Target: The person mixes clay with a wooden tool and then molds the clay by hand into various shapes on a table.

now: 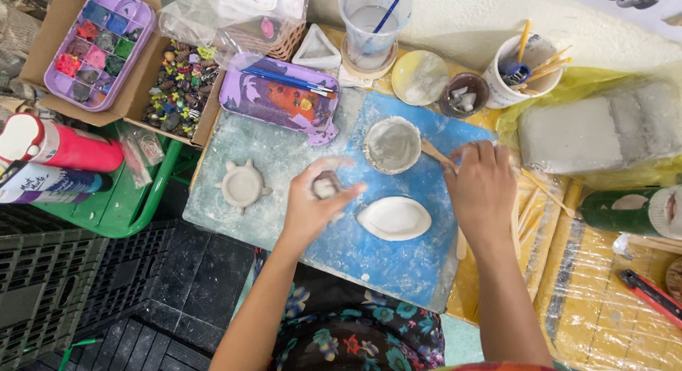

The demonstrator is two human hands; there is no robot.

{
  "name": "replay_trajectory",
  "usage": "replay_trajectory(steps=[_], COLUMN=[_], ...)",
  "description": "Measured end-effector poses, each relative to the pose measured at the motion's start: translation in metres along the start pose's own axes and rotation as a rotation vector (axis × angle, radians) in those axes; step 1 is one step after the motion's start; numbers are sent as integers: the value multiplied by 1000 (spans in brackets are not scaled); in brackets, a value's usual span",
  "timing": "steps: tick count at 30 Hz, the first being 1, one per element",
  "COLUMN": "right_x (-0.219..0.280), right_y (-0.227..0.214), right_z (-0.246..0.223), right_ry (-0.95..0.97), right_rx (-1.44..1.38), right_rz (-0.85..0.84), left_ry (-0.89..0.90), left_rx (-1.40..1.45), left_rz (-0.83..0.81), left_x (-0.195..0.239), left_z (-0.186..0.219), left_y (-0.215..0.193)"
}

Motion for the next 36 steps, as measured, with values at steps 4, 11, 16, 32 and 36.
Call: replay_trajectory(steps=[4,11,16,32,36], right_x=[1,21,29,7,-2], right_y=[-13,-53,-39,-7,-8], right_z=[14,22,1,-13,-19], right_ry=[104,78,59,329,239], right_rx=[-268,-1215,-1467,-1002,-978], right_rz=[-24,296,297,162,158], left_ry=[-8,258,272,429,401], left_rx=[-339,-494,-441,-617,-640], left_rz=[81,-115,-122,-48,-78], left_x=[-15,-44,-48,-36,-39], left_z=[19,39,37,41,36], left_y=[-1,25,43,60,59])
Point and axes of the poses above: each hand's wrist, its own x-axis away from the middle knuckle, its own y-axis out of the palm, z = x × y, the point moved 8 cm from there along -x, towards the middle knuckle, and after that the axes turned 1 degree about x, right-handed, at the moved point
